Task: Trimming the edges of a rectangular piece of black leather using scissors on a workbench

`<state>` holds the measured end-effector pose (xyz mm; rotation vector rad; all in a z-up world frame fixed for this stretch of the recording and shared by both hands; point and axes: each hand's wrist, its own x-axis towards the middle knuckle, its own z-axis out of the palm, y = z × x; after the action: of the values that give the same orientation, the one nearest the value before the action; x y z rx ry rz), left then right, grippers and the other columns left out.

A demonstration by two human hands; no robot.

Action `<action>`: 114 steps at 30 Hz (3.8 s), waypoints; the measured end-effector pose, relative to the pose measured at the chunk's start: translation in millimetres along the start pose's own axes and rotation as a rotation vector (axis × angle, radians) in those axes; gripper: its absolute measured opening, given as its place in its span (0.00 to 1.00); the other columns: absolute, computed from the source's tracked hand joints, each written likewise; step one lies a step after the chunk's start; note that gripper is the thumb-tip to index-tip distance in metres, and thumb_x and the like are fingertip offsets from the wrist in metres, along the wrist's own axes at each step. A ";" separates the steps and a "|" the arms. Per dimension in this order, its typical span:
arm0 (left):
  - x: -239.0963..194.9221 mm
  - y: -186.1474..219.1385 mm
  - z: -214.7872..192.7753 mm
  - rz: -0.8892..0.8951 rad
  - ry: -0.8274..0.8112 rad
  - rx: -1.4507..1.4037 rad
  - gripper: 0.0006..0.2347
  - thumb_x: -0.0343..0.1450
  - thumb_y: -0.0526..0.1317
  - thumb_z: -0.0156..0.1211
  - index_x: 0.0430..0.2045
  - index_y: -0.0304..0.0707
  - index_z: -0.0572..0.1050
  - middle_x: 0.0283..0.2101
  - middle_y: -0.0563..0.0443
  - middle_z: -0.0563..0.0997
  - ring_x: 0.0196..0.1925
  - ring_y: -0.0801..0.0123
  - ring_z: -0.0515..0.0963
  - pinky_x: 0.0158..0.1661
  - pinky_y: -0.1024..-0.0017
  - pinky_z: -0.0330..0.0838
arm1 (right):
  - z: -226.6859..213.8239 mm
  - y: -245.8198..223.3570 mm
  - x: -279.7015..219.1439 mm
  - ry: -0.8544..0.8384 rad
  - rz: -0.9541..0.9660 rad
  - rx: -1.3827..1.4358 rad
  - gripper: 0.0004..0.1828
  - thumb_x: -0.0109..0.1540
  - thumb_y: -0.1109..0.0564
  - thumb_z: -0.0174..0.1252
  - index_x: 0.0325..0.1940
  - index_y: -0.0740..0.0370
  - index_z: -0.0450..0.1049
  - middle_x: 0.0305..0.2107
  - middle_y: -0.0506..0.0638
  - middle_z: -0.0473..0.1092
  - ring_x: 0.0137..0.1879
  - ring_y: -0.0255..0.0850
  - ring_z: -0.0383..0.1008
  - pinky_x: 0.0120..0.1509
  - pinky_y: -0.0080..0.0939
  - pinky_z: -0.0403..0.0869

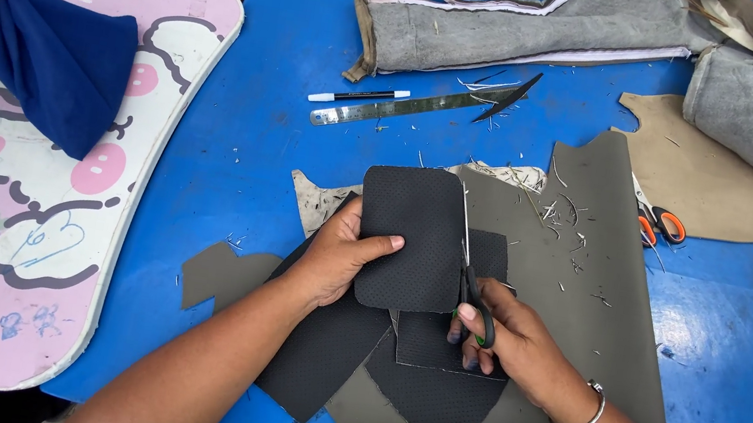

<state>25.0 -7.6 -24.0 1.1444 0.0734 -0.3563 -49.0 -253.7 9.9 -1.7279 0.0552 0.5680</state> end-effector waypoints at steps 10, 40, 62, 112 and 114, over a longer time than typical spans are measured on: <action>1.5 -2.8 -3.5 0.019 0.001 -0.035 0.27 0.65 0.27 0.65 0.61 0.37 0.70 0.58 0.44 0.80 0.59 0.60 0.79 0.59 0.63 0.74 | -2.7 14.8 6.4 -0.025 -0.119 0.108 0.20 0.62 0.50 0.59 0.53 0.63 0.72 0.26 0.55 0.76 0.18 0.39 0.71 0.20 0.32 0.64; -1.9 -2.7 -12.6 -0.016 -0.053 -0.087 0.10 0.69 0.32 0.67 0.44 0.34 0.80 0.34 0.43 0.85 0.32 0.66 0.86 0.30 0.67 0.84 | -33.1 -0.1 6.8 0.024 -0.301 0.082 0.25 0.58 0.49 0.58 0.51 0.72 0.76 0.21 0.66 0.76 0.18 0.43 0.75 0.18 0.34 0.66; -19.1 29.0 -15.7 -0.149 -0.240 0.228 0.13 0.65 0.30 0.70 0.44 0.31 0.82 0.38 0.40 0.87 0.35 0.63 0.87 0.32 0.66 0.84 | -25.2 12.3 -1.1 -0.078 -0.308 0.060 0.19 0.55 0.64 0.67 0.49 0.76 0.78 0.13 0.65 0.74 0.09 0.39 0.66 0.12 0.31 0.60; 0.7 -0.6 -12.5 0.078 0.192 -0.079 0.14 0.65 0.27 0.65 0.44 0.35 0.80 0.43 0.45 0.85 0.45 0.61 0.84 0.50 0.62 0.80 | -10.2 8.2 -1.5 0.119 -0.123 0.057 0.21 0.61 0.49 0.57 0.56 0.59 0.77 0.24 0.55 0.75 0.21 0.39 0.68 0.25 0.35 0.60; 0.6 -2.5 -12.0 0.060 0.154 -0.052 0.14 0.66 0.25 0.64 0.45 0.36 0.80 0.43 0.47 0.85 0.44 0.65 0.83 0.51 0.67 0.79 | -11.8 14.3 1.5 0.111 -0.155 0.112 0.18 0.59 0.57 0.64 0.52 0.63 0.78 0.18 0.55 0.70 0.27 0.39 0.73 0.20 0.34 0.66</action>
<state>26.3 2.2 -31.3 1.1183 0.1822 -0.2114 -48.5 -267.8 -2.3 -1.6364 0.0305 0.3483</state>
